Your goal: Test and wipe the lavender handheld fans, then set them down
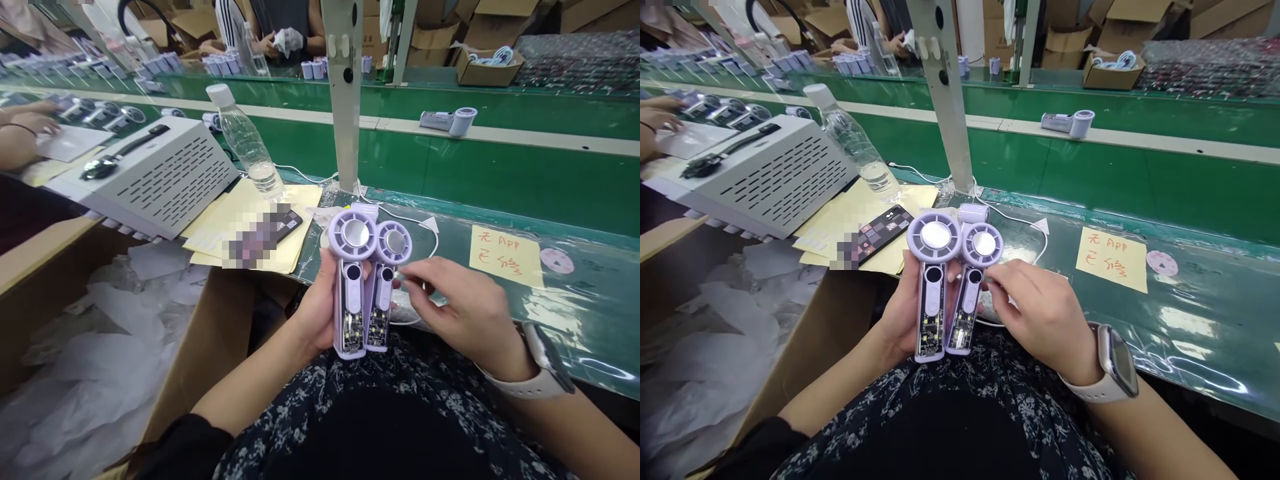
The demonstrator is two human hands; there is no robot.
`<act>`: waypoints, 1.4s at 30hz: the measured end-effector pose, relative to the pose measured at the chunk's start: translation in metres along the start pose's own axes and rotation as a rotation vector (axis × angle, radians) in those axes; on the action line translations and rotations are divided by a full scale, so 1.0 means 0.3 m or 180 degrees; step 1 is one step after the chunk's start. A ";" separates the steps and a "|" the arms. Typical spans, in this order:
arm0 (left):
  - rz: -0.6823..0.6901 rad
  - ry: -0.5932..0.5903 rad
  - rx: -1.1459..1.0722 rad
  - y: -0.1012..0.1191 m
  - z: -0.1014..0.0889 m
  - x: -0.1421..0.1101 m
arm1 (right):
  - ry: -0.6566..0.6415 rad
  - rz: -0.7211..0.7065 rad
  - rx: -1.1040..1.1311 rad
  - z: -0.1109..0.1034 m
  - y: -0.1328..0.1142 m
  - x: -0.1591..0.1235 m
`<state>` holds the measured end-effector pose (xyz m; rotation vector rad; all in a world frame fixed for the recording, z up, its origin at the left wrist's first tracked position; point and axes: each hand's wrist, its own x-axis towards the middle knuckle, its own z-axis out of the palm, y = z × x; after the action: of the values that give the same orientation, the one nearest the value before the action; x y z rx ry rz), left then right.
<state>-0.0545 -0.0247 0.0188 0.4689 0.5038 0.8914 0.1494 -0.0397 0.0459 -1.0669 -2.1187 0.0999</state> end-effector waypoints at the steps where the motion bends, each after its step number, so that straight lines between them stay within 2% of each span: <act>1: -0.0062 0.0041 -0.0003 -0.001 0.005 -0.003 | -0.0095 -0.0226 -0.0047 0.000 0.003 0.008; 4: -0.0198 0.0105 -0.0048 -0.005 0.014 -0.011 | -0.0299 -0.0649 -0.0176 0.005 0.018 0.025; 14: -0.0163 0.0108 -0.0086 -0.034 -0.010 -0.013 | -0.0700 -0.1324 -0.0767 -0.031 0.022 0.053; 19: -0.0172 0.0109 -0.0003 -0.037 -0.002 -0.012 | -0.0738 -0.1619 -0.0945 -0.031 0.024 0.068; 23: -0.0248 0.0123 -0.0067 -0.030 0.009 -0.011 | -0.0601 -0.1576 -0.0846 -0.017 0.034 0.062; 29: -0.0287 0.0325 -0.0099 -0.016 0.020 -0.018 | -0.0284 -0.1078 -0.0589 0.008 0.030 0.038; 32: -0.0364 0.0392 -0.0122 -0.012 0.022 -0.018 | -0.0367 -0.0909 -0.0390 0.009 0.031 0.025; 39: -0.0368 0.0319 -0.0112 -0.022 0.016 -0.014 | -0.0551 -0.1064 -0.0507 0.006 0.039 0.028; 42: -0.0305 0.0283 -0.0120 -0.025 0.011 -0.015 | -0.0412 -0.1146 -0.0723 0.028 0.016 0.027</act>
<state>-0.0503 -0.0330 0.0179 0.3689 0.5850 0.8306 0.1442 -0.0285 0.0428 -0.8031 -2.4496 -0.2562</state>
